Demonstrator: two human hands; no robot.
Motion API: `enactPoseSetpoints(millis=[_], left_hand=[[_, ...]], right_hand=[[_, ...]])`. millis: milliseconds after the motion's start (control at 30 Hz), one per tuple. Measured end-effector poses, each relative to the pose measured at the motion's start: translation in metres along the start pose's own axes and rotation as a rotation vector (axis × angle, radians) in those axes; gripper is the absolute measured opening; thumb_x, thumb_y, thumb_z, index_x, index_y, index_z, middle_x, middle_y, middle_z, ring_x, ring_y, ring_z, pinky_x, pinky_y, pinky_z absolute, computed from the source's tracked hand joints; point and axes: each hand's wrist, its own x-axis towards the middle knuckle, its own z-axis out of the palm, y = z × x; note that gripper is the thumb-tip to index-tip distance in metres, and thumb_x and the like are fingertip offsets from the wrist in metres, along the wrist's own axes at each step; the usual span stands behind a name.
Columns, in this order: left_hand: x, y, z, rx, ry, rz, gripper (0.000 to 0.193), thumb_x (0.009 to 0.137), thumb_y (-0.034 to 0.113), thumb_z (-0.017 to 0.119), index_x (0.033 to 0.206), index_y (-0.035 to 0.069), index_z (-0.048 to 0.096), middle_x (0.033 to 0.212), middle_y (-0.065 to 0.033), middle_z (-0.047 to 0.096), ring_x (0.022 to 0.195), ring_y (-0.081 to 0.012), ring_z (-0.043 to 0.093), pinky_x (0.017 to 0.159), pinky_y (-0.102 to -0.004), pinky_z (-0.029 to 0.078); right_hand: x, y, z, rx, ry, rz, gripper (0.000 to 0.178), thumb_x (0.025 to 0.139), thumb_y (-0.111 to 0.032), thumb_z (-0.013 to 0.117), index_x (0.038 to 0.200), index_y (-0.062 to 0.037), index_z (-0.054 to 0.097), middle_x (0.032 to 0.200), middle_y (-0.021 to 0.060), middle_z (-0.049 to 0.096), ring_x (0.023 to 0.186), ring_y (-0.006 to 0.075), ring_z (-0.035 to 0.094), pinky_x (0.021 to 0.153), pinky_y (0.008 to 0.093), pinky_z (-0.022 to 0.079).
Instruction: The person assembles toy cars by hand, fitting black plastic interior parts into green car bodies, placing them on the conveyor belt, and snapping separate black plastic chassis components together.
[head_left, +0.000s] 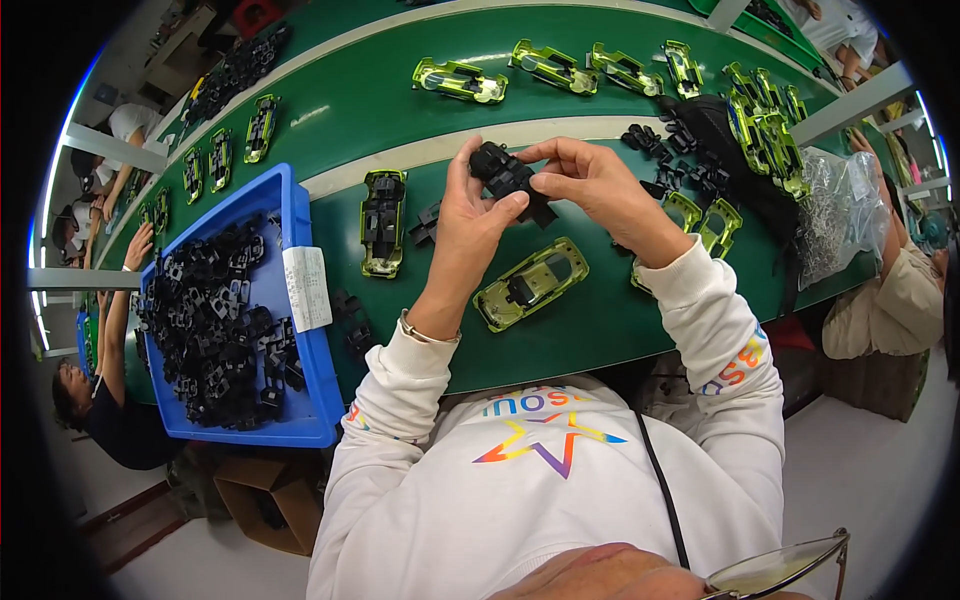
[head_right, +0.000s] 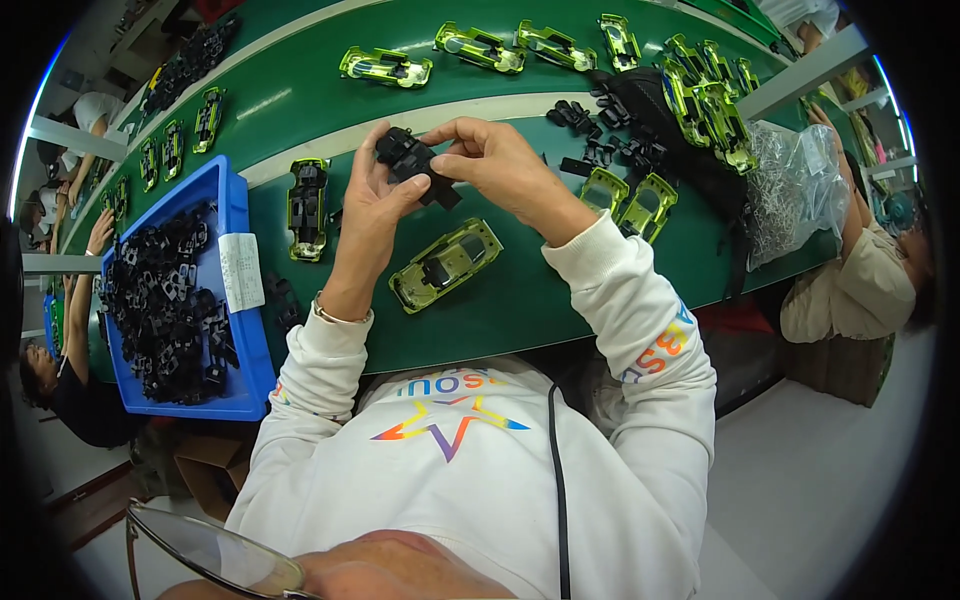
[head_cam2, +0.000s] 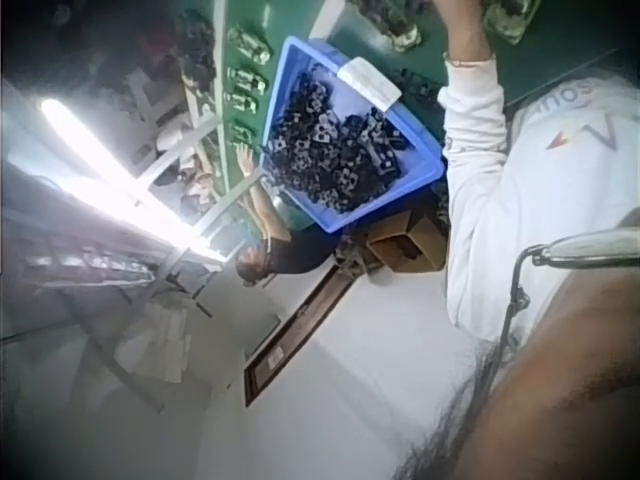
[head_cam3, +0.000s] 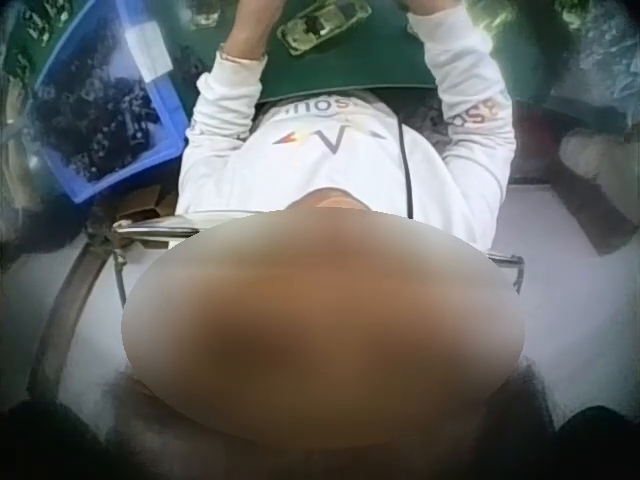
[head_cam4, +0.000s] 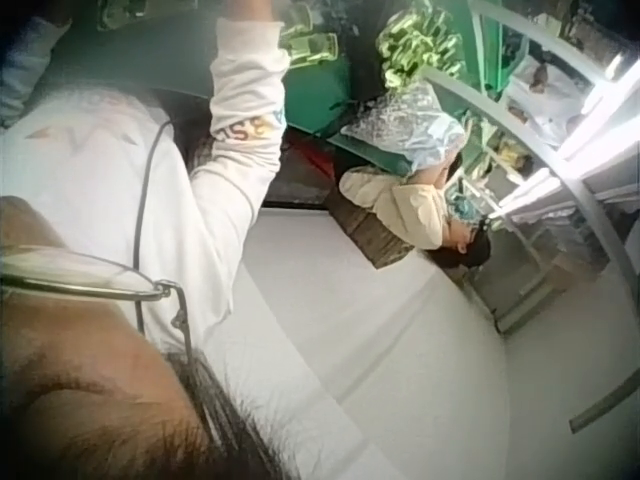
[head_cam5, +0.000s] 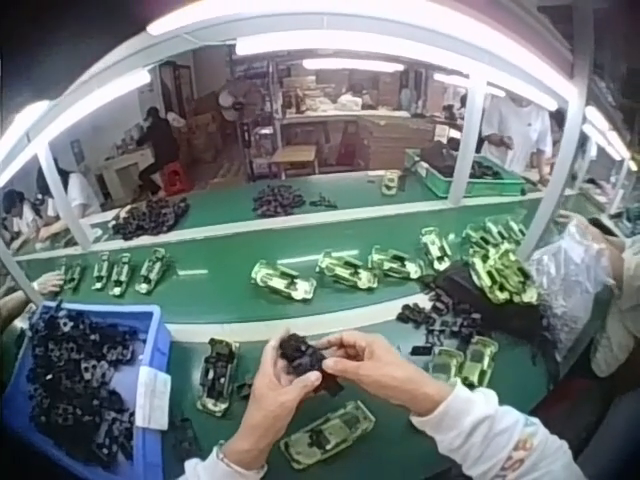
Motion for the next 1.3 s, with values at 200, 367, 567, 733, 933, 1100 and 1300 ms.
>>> enactPoseSetpoints(millis=[200,367,567,733,933,1100,1300], left_hand=[[-0.003,0.003,0.014,0.048,-0.053,0.045,0.072,0.088,0.003,0.067,0.148,0.008,0.026,0.128,-0.0133,0.049,0.112,-0.0202,0.059,0.087,-0.0333,0.058],[-0.005,0.005,0.014,0.078,-0.076,0.029,0.072,0.088,0.004,0.067,0.147,0.009,0.027,0.129,-0.0127,0.049,0.112,-0.0194,0.059,0.087,-0.0341,0.059],[0.001,0.013,0.001,0.003,-0.055,-0.002,0.057,0.092,0.009,0.067,0.142,0.006,0.039,0.125,-0.0105,0.055,0.106,-0.0168,0.062,0.082,-0.0312,0.059],[0.001,0.009,0.000,0.024,0.030,-0.004,0.051,0.092,0.016,0.069,0.134,-0.002,0.047,0.117,-0.0109,0.060,0.094,-0.0149,0.065,0.080,-0.0290,0.058],[0.001,0.010,0.014,0.055,-0.012,0.000,0.051,0.091,0.015,0.070,0.134,-0.003,0.048,0.117,-0.0110,0.059,0.097,-0.0159,0.064,0.080,-0.0292,0.057],[-0.003,0.007,0.009,0.079,0.000,-0.011,0.047,0.093,0.010,0.067,0.134,0.000,0.048,0.115,-0.0096,0.060,0.100,-0.0151,0.062,0.081,-0.0277,0.056],[-0.005,-0.010,0.004,0.078,0.008,0.053,0.044,0.095,0.015,0.066,0.133,0.000,0.049,0.116,-0.0101,0.061,0.099,-0.0168,0.064,0.082,-0.0297,0.057]], right_hand=[[-0.016,0.006,0.000,-0.125,0.084,-0.135,0.034,0.086,-0.005,0.066,0.119,-0.0037,0.065,0.082,0.0013,0.062,0.075,0.0095,0.059,0.070,0.0257,0.051],[-0.021,0.006,0.000,-0.201,0.084,-0.121,0.035,0.088,-0.003,0.066,0.123,-0.0029,0.062,0.091,-0.0010,0.058,0.082,0.0059,0.057,0.075,0.0212,0.048],[-0.020,0.002,-0.006,-0.090,0.081,-0.098,0.034,0.089,-0.005,0.066,0.123,0.0000,0.061,0.095,0.0006,0.060,0.087,0.0073,0.060,0.077,0.0226,0.049],[-0.025,-0.008,-0.007,0.034,0.054,-0.017,0.034,0.089,-0.011,0.068,0.118,0.0056,0.063,0.092,0.0049,0.066,0.081,0.0136,0.065,0.076,0.0261,0.054],[-0.030,0.001,-0.015,0.137,-0.026,0.091,0.030,0.092,-0.017,0.068,0.109,0.0069,0.063,0.095,0.0085,0.068,0.082,0.0142,0.067,0.078,0.0269,0.056],[-0.022,0.012,-0.005,0.175,-0.047,0.102,0.028,0.096,-0.021,0.065,0.107,0.0040,0.063,0.094,0.0078,0.067,0.078,0.0132,0.066,0.074,0.0261,0.057],[-0.022,0.007,0.004,-0.080,0.047,0.069,0.028,0.095,-0.024,0.065,0.092,0.0035,0.062,0.082,0.0071,0.067,0.068,0.0107,0.063,0.063,0.0247,0.052]])
